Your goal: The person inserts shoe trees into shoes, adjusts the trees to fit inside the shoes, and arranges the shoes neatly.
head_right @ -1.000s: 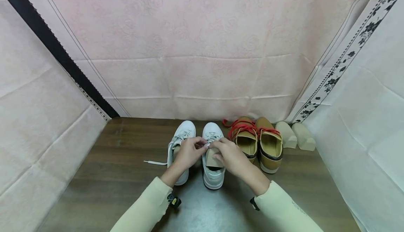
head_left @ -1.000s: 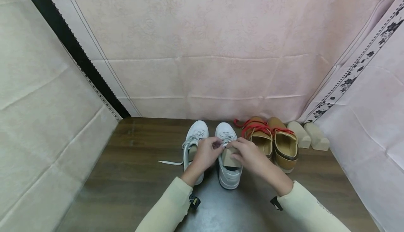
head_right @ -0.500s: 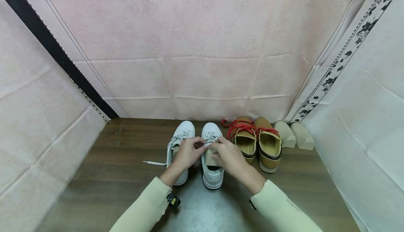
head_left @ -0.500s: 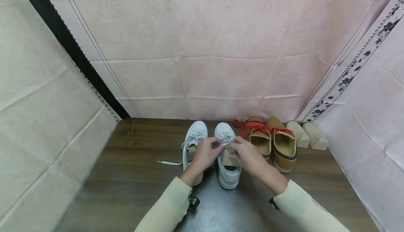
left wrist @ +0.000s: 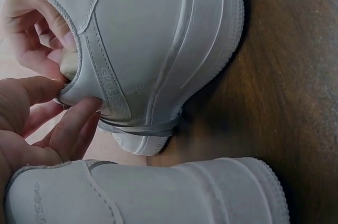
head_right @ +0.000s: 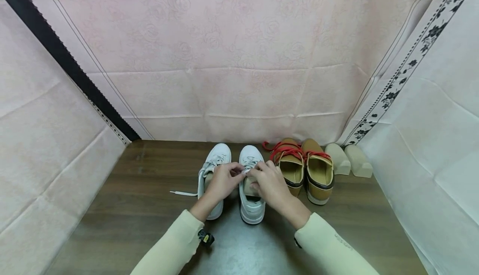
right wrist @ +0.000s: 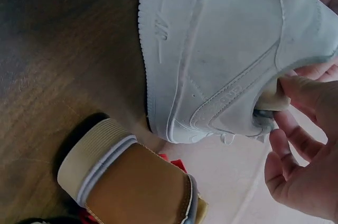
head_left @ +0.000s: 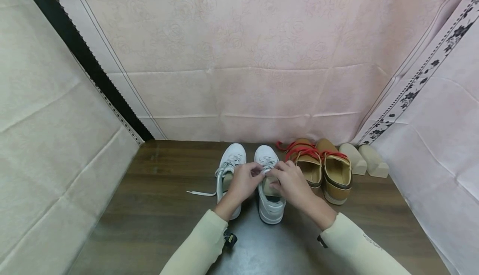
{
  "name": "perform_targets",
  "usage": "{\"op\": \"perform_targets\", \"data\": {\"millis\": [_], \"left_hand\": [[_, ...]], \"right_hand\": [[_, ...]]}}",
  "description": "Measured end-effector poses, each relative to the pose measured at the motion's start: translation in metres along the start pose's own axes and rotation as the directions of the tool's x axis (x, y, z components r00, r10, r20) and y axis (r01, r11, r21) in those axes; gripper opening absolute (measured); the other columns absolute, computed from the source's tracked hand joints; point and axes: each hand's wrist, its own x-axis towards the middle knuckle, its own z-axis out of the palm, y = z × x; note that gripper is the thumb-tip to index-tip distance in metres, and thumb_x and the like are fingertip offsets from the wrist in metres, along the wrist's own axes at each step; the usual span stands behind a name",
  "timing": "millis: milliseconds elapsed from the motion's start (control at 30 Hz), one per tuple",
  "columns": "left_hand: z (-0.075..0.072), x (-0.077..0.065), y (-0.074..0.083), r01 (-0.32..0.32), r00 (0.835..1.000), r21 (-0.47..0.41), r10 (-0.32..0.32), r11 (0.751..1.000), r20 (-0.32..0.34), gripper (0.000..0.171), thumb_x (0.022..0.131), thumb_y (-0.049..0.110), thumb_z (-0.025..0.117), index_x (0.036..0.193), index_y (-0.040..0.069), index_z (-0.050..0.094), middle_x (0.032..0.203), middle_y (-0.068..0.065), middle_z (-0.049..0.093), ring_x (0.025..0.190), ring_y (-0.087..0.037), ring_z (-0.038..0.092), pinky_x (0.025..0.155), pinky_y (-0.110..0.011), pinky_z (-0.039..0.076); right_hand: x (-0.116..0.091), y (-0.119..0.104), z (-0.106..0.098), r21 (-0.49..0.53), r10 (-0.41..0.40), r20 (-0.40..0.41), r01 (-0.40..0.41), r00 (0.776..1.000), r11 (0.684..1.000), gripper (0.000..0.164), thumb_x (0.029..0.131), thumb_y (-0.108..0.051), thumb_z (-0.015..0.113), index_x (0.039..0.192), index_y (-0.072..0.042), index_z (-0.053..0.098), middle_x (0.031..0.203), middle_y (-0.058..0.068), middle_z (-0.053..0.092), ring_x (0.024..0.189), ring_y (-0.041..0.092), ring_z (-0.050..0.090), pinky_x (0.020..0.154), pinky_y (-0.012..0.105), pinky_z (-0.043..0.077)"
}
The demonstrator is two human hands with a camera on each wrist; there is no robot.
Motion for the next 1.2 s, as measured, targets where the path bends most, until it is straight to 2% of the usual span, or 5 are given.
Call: {"op": "perform_targets", "data": {"millis": [233,567,933,1067,1200], "left_hand": [[0.000,0.000,0.001,-0.006,1.000,0.011,0.007,1.000,-0.002,0.008,0.096,0.015,0.074,0.102,0.012,0.078,0.093,0.000,0.076,0.085,-0.010,0.067,0.074,-0.027,0.057],[-0.001,0.000,0.003,-0.019,1.000,0.023,0.020,1.000,-0.017,0.006,0.094,0.013,0.075,0.100,0.012,0.078,0.091,0.000,0.075,0.082,-0.010,0.066,0.072,-0.027,0.056],[0.000,0.002,0.000,-0.024,0.999,0.032,0.025,0.999,-0.030,0.007,0.094,0.014,0.076,0.100,0.012,0.079,0.091,0.000,0.076,0.082,-0.010,0.066,0.072,-0.026,0.056],[0.001,0.002,-0.001,-0.026,1.000,0.025,0.026,0.999,-0.014,0.008,0.095,0.015,0.075,0.102,0.013,0.079,0.092,0.000,0.076,0.082,-0.010,0.067,0.072,-0.026,0.056],[0.001,0.001,-0.001,-0.031,0.999,0.021,0.031,0.999,-0.006,0.009,0.095,0.014,0.075,0.103,0.012,0.079,0.093,0.000,0.076,0.084,-0.010,0.067,0.074,-0.027,0.057]], "right_hand": [[-0.001,0.002,-0.004,0.026,-0.002,-0.009,0.003,1.000,1.000,0.028,0.078,-0.018,0.091,0.102,-0.017,0.078,0.101,0.002,0.071,0.093,0.026,0.060,0.078,0.047,0.051],[-0.002,0.001,0.004,-0.071,-0.094,-0.095,0.088,0.991,0.994,0.029,0.071,-0.017,0.095,0.094,-0.016,0.076,0.092,0.003,0.068,0.086,0.026,0.059,0.066,0.041,0.046],[-0.005,0.009,0.017,-0.155,-0.174,-0.123,0.154,0.977,0.976,0.032,0.071,-0.017,0.095,0.097,-0.014,0.076,0.097,0.004,0.070,0.092,0.026,0.056,0.070,0.042,0.046],[-0.006,0.017,0.017,-0.078,-0.161,-0.121,0.153,0.979,0.985,0.032,0.072,-0.019,0.095,0.097,-0.013,0.076,0.098,0.005,0.068,0.091,0.026,0.056,0.076,0.041,0.049],[0.000,0.018,0.010,0.060,-0.084,-0.081,0.089,0.993,0.994,0.037,0.072,-0.017,0.095,0.100,-0.012,0.071,0.102,0.006,0.063,0.094,0.026,0.056,0.081,0.042,0.052]]}}
